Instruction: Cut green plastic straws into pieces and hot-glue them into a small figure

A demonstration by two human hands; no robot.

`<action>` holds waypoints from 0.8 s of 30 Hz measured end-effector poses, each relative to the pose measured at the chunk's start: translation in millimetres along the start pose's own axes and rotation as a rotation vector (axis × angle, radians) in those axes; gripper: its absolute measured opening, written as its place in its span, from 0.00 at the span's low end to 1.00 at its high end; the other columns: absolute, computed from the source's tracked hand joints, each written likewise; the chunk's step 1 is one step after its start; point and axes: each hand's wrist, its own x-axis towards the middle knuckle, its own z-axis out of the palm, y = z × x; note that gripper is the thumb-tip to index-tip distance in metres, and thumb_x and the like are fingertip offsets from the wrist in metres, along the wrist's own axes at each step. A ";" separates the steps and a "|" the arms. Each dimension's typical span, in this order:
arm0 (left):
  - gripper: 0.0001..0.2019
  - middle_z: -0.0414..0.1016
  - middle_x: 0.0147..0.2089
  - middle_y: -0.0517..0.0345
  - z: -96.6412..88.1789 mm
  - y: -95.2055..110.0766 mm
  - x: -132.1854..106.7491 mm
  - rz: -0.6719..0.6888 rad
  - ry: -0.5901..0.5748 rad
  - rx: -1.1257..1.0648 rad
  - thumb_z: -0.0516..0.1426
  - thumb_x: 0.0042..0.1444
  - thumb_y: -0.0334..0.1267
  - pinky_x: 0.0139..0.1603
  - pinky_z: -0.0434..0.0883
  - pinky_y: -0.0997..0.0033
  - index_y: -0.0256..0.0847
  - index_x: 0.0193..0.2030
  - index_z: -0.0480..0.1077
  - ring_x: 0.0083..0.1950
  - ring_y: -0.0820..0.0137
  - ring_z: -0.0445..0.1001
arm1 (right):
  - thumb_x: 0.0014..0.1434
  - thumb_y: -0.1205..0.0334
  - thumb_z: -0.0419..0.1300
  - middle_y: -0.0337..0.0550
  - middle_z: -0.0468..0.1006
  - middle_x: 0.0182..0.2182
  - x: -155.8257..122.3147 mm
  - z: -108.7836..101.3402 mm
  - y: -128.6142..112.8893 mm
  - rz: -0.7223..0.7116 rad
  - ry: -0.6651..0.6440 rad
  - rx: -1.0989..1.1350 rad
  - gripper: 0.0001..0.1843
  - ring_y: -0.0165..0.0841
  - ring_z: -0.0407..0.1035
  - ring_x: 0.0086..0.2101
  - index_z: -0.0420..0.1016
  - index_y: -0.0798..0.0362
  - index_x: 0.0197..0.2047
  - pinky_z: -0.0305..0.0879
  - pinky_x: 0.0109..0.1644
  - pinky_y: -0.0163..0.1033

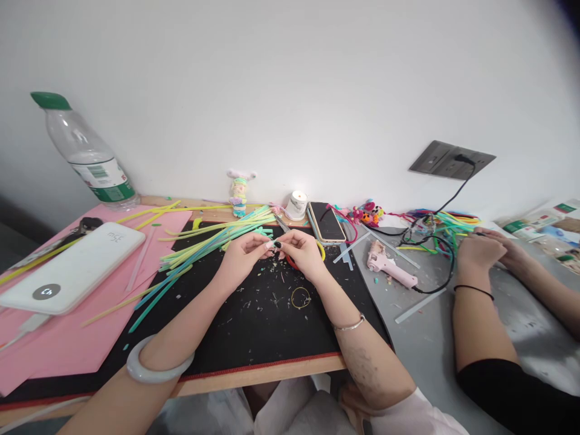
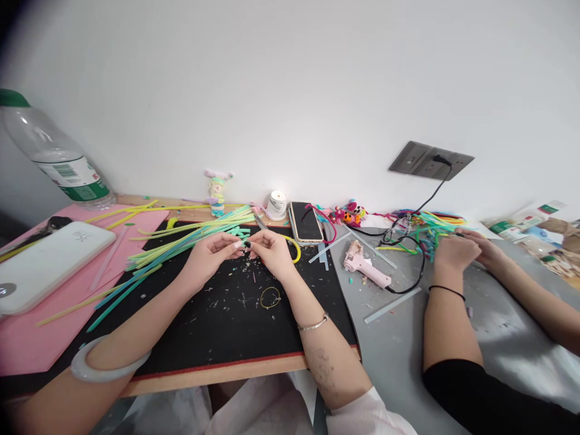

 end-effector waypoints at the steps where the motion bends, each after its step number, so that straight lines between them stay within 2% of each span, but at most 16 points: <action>1: 0.15 0.77 0.32 0.55 0.1 0.4 0.0 -0.006 0.000 -0.007 0.63 0.44 0.46 0.41 0.74 0.63 0.36 0.34 0.71 0.33 0.68 0.76 | 0.47 0.59 0.65 0.37 0.74 0.21 0.1 -0.1 0.0 0.002 0.000 0.008 0.09 0.26 0.67 0.21 0.74 0.54 0.31 0.66 0.27 0.32; 7: 0.14 0.77 0.30 0.56 -2.8 -1.9 1.0 0.025 0.015 0.025 0.62 0.45 0.45 0.40 0.74 0.65 0.37 0.34 0.72 0.32 0.68 0.76 | 0.46 0.59 0.66 0.37 0.75 0.25 -1.1 -0.2 -0.7 0.037 -0.031 0.060 0.12 0.26 0.68 0.23 0.74 0.54 0.35 0.68 0.30 0.33; 12: 0.11 0.77 0.28 0.57 -3.4 -0.1 0.6 0.039 0.024 0.093 0.62 0.44 0.45 0.38 0.74 0.65 0.38 0.30 0.73 0.30 0.68 0.75 | 0.47 0.57 0.65 0.36 0.73 0.18 -2.8 -0.2 -3.5 0.016 -0.021 -0.052 0.10 0.27 0.67 0.20 0.72 0.55 0.27 0.66 0.25 0.33; 17: 0.11 0.76 0.26 0.57 -2.8 1.3 -0.2 0.067 0.026 0.133 0.61 0.45 0.44 0.37 0.73 0.67 0.38 0.29 0.73 0.29 0.69 0.75 | 0.48 0.56 0.64 0.38 0.75 0.20 -2.7 -0.5 -3.6 -0.004 -0.032 -0.079 0.11 0.26 0.67 0.19 0.70 0.55 0.25 0.64 0.24 0.32; 24: 0.15 0.76 0.31 0.56 -1.6 -2.2 0.8 0.023 -0.027 0.033 0.61 0.47 0.46 0.37 0.74 0.66 0.38 0.37 0.70 0.30 0.69 0.75 | 0.47 0.57 0.65 0.37 0.74 0.21 -1.2 0.3 -3.6 -0.013 -0.004 -0.032 0.11 0.27 0.67 0.21 0.74 0.54 0.31 0.66 0.27 0.33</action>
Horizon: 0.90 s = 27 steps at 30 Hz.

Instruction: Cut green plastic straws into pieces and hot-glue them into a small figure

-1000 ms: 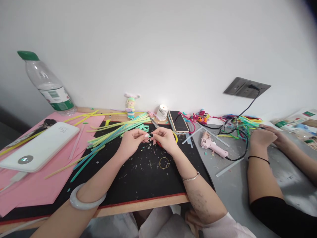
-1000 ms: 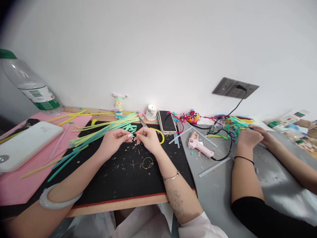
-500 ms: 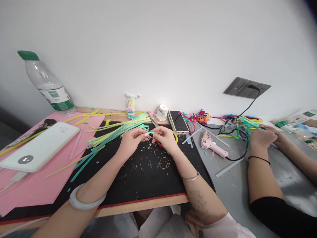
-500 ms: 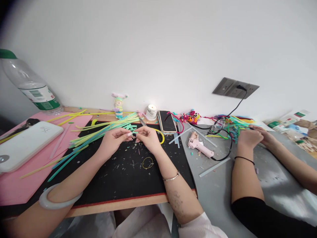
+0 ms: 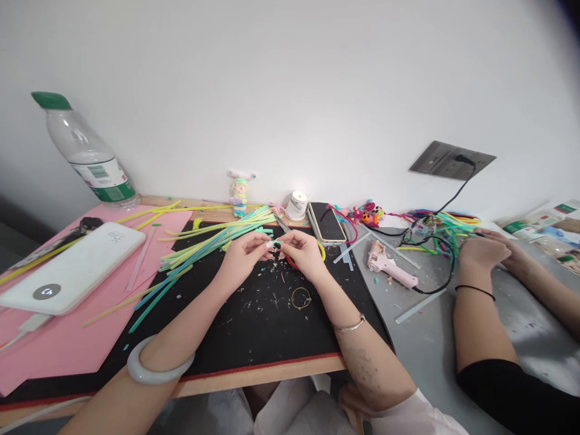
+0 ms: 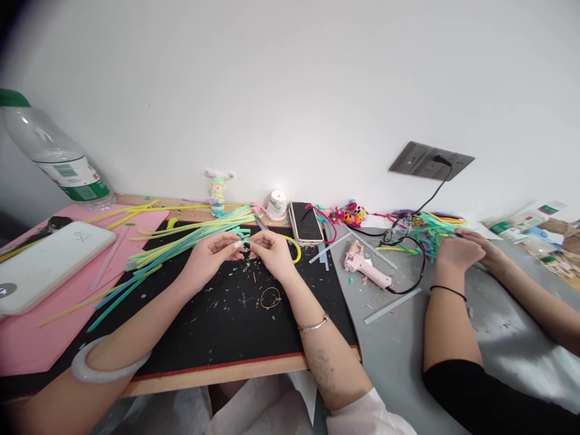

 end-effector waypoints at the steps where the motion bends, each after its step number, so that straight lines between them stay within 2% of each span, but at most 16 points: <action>1: 0.16 0.76 0.31 0.57 0.2 0.3 0.1 -0.004 -0.004 -0.006 0.61 0.47 0.46 0.37 0.74 0.66 0.38 0.37 0.70 0.30 0.70 0.75 | 0.47 0.57 0.65 0.38 0.75 0.22 0.1 0.0 -0.1 -0.005 0.002 0.005 0.10 0.27 0.67 0.22 0.74 0.54 0.31 0.66 0.28 0.33; 9: 0.13 0.75 0.28 0.57 -0.6 1.7 -0.7 0.022 0.028 0.024 0.61 0.46 0.46 0.39 0.74 0.65 0.37 0.32 0.71 0.31 0.68 0.76 | 0.46 0.60 0.66 0.38 0.76 0.24 -1.2 0.1 0.3 0.051 -0.008 0.074 0.11 0.27 0.69 0.23 0.75 0.54 0.34 0.68 0.30 0.34; 16: 0.11 0.76 0.26 0.57 -0.6 3.0 -1.5 0.014 0.034 0.073 0.62 0.45 0.43 0.38 0.73 0.66 0.36 0.29 0.72 0.30 0.69 0.75 | 0.46 0.59 0.66 0.36 0.73 0.18 -0.6 -0.9 2.1 0.024 -0.010 0.054 0.10 0.26 0.67 0.20 0.72 0.56 0.26 0.64 0.26 0.32; 20: 0.11 0.76 0.26 0.57 -0.5 2.5 -2.5 0.029 0.026 0.085 0.62 0.45 0.43 0.37 0.73 0.67 0.36 0.28 0.72 0.29 0.69 0.75 | 0.46 0.59 0.66 0.37 0.73 0.18 -0.4 -1.6 1.5 0.002 -0.023 0.025 0.10 0.26 0.67 0.19 0.72 0.56 0.25 0.63 0.25 0.32; 27: 0.12 0.75 0.31 0.58 1.3 2.9 -1.7 -0.002 -0.002 -0.041 0.62 0.47 0.42 0.38 0.73 0.68 0.37 0.35 0.70 0.31 0.71 0.75 | 0.45 0.60 0.66 0.37 0.75 0.22 -0.1 -0.6 0.8 -0.009 0.003 0.101 0.09 0.26 0.68 0.22 0.74 0.56 0.28 0.66 0.28 0.33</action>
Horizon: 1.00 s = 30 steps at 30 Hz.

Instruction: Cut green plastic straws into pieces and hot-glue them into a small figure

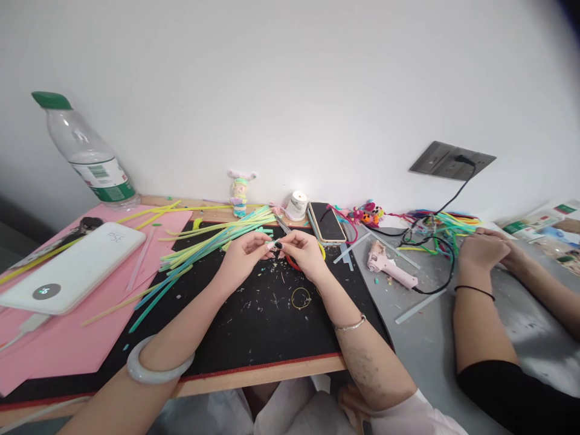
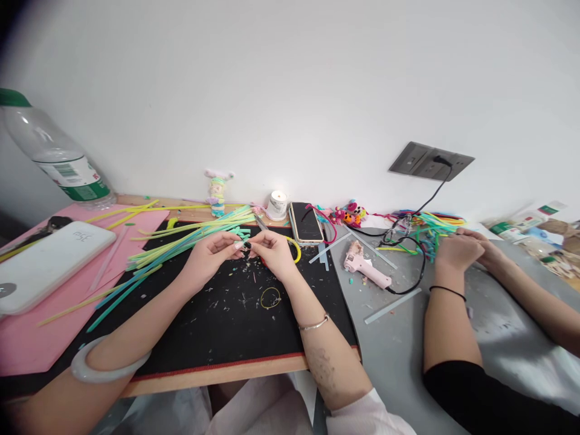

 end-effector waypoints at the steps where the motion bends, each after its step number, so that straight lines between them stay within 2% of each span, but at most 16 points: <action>1: 0.13 0.75 0.31 0.58 0.3 0.9 -0.2 0.000 0.000 -0.005 0.62 0.47 0.42 0.38 0.73 0.69 0.37 0.36 0.70 0.31 0.71 0.75 | 0.45 0.60 0.66 0.37 0.75 0.22 0.0 0.1 0.0 0.006 0.000 0.006 0.09 0.26 0.68 0.22 0.74 0.56 0.28 0.67 0.29 0.33; 6: 0.13 0.75 0.32 0.57 0.6 3.3 -0.8 0.028 -0.004 0.003 0.62 0.47 0.43 0.38 0.73 0.69 0.37 0.37 0.70 0.32 0.71 0.75 | 0.44 0.61 0.67 0.38 0.76 0.23 -0.1 -0.2 1.0 0.018 0.013 0.022 0.09 0.27 0.69 0.23 0.75 0.56 0.29 0.68 0.30 0.34; 13: 0.11 0.75 0.29 0.58 -0.7 0.7 0.7 0.035 0.057 0.040 0.62 0.46 0.42 0.39 0.73 0.67 0.37 0.31 0.71 0.31 0.70 0.75 | 0.44 0.63 0.67 0.38 0.76 0.24 -0.9 0.0 1.2 0.074 -0.018 0.048 0.10 0.26 0.70 0.25 0.76 0.55 0.33 0.69 0.33 0.34; 24: 0.08 0.76 0.26 0.58 -1.9 2.5 -0.7 0.062 0.064 0.167 0.61 0.47 0.39 0.35 0.73 0.70 0.37 0.30 0.73 0.28 0.71 0.74 | 0.42 0.58 0.68 0.37 0.75 0.18 -2.3 2.5 -1.2 0.071 -0.022 0.031 0.12 0.26 0.68 0.19 0.72 0.57 0.25 0.67 0.25 0.32; 30: 0.08 0.76 0.26 0.58 -1.4 2.0 -0.2 0.068 0.061 0.174 0.60 0.48 0.40 0.35 0.72 0.70 0.37 0.29 0.72 0.28 0.71 0.74 | 0.44 0.57 0.68 0.38 0.76 0.21 -1.3 1.7 0.7 0.082 -0.027 0.045 0.13 0.25 0.68 0.19 0.72 0.57 0.27 0.67 0.25 0.31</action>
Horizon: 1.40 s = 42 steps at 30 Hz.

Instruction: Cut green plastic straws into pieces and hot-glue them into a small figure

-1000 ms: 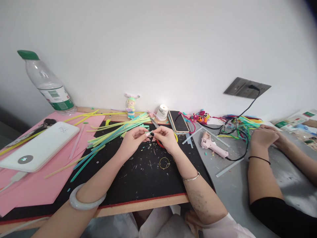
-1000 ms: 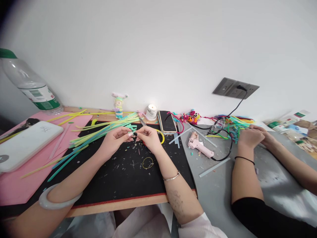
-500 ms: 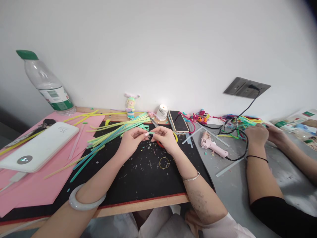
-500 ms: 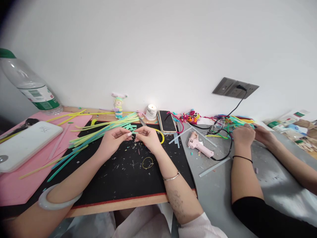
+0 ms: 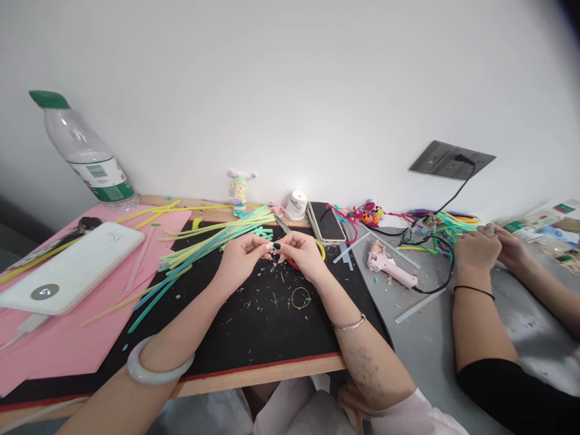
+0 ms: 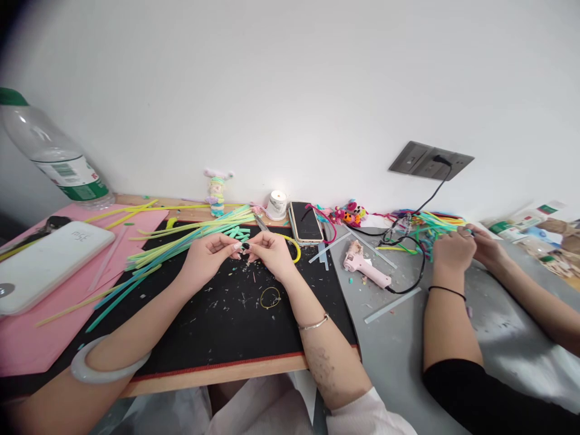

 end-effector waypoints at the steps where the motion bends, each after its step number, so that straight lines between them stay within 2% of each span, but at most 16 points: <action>1: 0.08 0.76 0.26 0.58 -0.2 -0.6 0.1 0.005 0.000 -0.002 0.60 0.48 0.41 0.36 0.72 0.70 0.37 0.29 0.71 0.28 0.71 0.74 | 0.44 0.57 0.67 0.38 0.76 0.21 0.3 -0.1 0.7 0.017 0.002 0.016 0.13 0.25 0.68 0.19 0.72 0.57 0.28 0.68 0.25 0.31; 6: 0.08 0.76 0.28 0.58 -1.1 -4.9 -0.2 0.034 -0.005 0.015 0.60 0.48 0.41 0.37 0.72 0.69 0.38 0.31 0.72 0.30 0.70 0.75 | 0.46 0.55 0.67 0.37 0.75 0.20 -0.3 0.7 1.4 0.167 0.002 0.138 0.15 0.24 0.67 0.18 0.71 0.56 0.31 0.68 0.24 0.30; 12: 0.08 0.77 0.29 0.56 -1.0 -5.0 -1.7 0.065 -0.020 0.059 0.59 0.49 0.41 0.38 0.71 0.68 0.39 0.31 0.73 0.31 0.68 0.75 | 0.42 0.62 0.70 0.38 0.76 0.21 -1.5 -1.4 -1.0 0.307 -0.014 0.295 0.13 0.23 0.68 0.19 0.71 0.58 0.29 0.70 0.24 0.28; 16: 0.07 0.77 0.29 0.56 0.2 -0.6 -3.6 0.067 -0.020 0.078 0.59 0.49 0.41 0.37 0.71 0.68 0.39 0.30 0.73 0.31 0.68 0.75 | 0.39 0.63 0.71 0.40 0.77 0.20 -0.7 -5.3 0.4 0.361 -0.022 0.320 0.14 0.23 0.68 0.18 0.72 0.58 0.27 0.70 0.23 0.27; 20: 0.07 0.76 0.27 0.57 1.3 2.2 -3.8 0.044 -0.020 0.068 0.60 0.48 0.41 0.36 0.72 0.69 0.39 0.29 0.73 0.29 0.69 0.75 | 0.39 0.61 0.71 0.41 0.77 0.19 -0.8 -4.7 0.4 0.299 -0.008 0.278 0.15 0.24 0.68 0.17 0.71 0.59 0.26 0.69 0.21 0.28; 27: 0.09 0.76 0.27 0.58 0.6 -1.4 -0.7 0.011 0.011 -0.028 0.61 0.46 0.42 0.37 0.73 0.68 0.38 0.29 0.72 0.29 0.70 0.75 | 0.46 0.56 0.67 0.38 0.76 0.20 -0.1 1.4 1.1 0.110 -0.005 0.100 0.14 0.23 0.66 0.17 0.70 0.57 0.29 0.65 0.21 0.28; 33: 0.11 0.75 0.25 0.58 1.2 0.2 -1.6 -0.071 0.031 -0.133 0.64 0.43 0.43 0.36 0.74 0.66 0.37 0.29 0.73 0.28 0.70 0.74 | 0.48 0.54 0.65 0.37 0.75 0.21 0.4 2.9 3.8 -0.010 -0.004 -0.007 0.13 0.24 0.66 0.17 0.70 0.55 0.31 0.66 0.22 0.30; 42: 0.13 0.74 0.23 0.58 2.8 0.4 -2.2 -0.121 0.010 -0.182 0.64 0.41 0.44 0.35 0.73 0.66 0.36 0.29 0.72 0.27 0.71 0.73 | 0.48 0.52 0.64 0.36 0.73 0.17 -2.0 5.2 1.5 0.001 0.039 -0.055 0.15 0.25 0.66 0.15 0.68 0.56 0.27 0.66 0.18 0.30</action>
